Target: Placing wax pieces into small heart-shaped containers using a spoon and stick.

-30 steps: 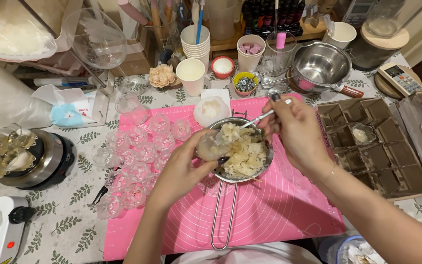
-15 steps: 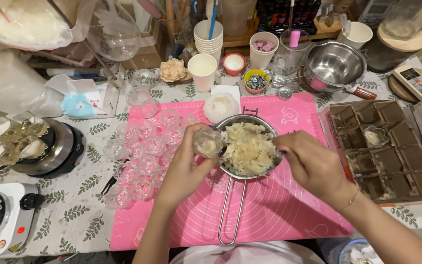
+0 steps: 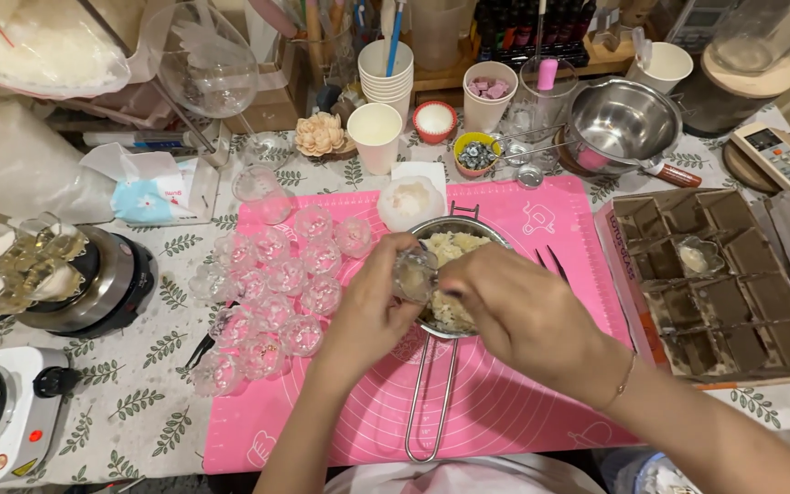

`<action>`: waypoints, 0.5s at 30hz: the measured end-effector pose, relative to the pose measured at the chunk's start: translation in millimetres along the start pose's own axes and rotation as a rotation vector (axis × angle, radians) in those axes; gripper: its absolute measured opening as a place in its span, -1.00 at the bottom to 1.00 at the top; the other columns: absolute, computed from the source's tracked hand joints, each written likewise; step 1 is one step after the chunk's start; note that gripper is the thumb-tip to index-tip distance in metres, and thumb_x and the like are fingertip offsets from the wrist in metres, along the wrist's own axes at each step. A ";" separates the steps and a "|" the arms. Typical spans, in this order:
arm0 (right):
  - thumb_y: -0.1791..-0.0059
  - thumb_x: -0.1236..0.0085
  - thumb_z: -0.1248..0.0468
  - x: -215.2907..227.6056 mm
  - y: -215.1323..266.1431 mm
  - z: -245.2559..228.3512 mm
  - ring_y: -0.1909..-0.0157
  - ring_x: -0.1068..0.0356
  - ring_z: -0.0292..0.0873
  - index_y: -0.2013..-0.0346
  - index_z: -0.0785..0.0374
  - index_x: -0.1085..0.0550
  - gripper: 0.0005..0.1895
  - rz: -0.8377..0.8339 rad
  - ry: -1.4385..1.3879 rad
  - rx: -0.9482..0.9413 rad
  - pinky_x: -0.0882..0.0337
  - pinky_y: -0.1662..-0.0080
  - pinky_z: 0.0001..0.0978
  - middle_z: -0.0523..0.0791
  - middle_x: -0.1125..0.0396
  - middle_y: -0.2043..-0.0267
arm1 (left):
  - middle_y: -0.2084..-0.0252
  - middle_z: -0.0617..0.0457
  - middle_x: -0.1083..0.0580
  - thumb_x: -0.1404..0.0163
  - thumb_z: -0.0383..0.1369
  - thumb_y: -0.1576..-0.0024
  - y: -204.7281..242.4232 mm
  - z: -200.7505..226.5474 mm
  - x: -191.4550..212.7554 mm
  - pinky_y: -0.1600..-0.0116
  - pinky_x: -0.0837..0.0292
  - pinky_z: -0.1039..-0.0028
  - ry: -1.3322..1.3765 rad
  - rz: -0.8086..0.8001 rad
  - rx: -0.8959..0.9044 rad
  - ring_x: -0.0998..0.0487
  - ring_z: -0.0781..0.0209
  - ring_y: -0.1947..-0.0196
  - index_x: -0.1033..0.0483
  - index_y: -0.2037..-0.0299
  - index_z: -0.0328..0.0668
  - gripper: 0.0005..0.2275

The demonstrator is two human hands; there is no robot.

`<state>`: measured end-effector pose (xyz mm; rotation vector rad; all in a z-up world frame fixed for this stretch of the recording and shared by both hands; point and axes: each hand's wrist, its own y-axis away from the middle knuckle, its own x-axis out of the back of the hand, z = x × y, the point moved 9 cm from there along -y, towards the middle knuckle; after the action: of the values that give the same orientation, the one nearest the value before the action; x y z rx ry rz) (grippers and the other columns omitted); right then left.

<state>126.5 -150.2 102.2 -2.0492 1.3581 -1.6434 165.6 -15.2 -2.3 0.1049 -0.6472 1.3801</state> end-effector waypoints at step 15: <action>-0.15 0.15 0.23 -21.2 25.8 81.2 0.48 -0.48 -0.34 0.27 0.38 -0.52 -0.67 0.081 -0.436 -0.769 -0.51 0.39 -0.49 -0.08 -0.53 0.46 | 0.05 0.00 -0.51 -0.19 -0.55 0.00 5.2 -3.9 -5.0 0.03 -0.55 0.46 0.203 0.074 0.029 -0.60 0.27 0.06 -0.30 -0.08 -0.17 -0.55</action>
<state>182.4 -180.0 41.4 -2.4636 2.0405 -0.5883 162.0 -16.8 -9.5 -0.0366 -0.4652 1.4498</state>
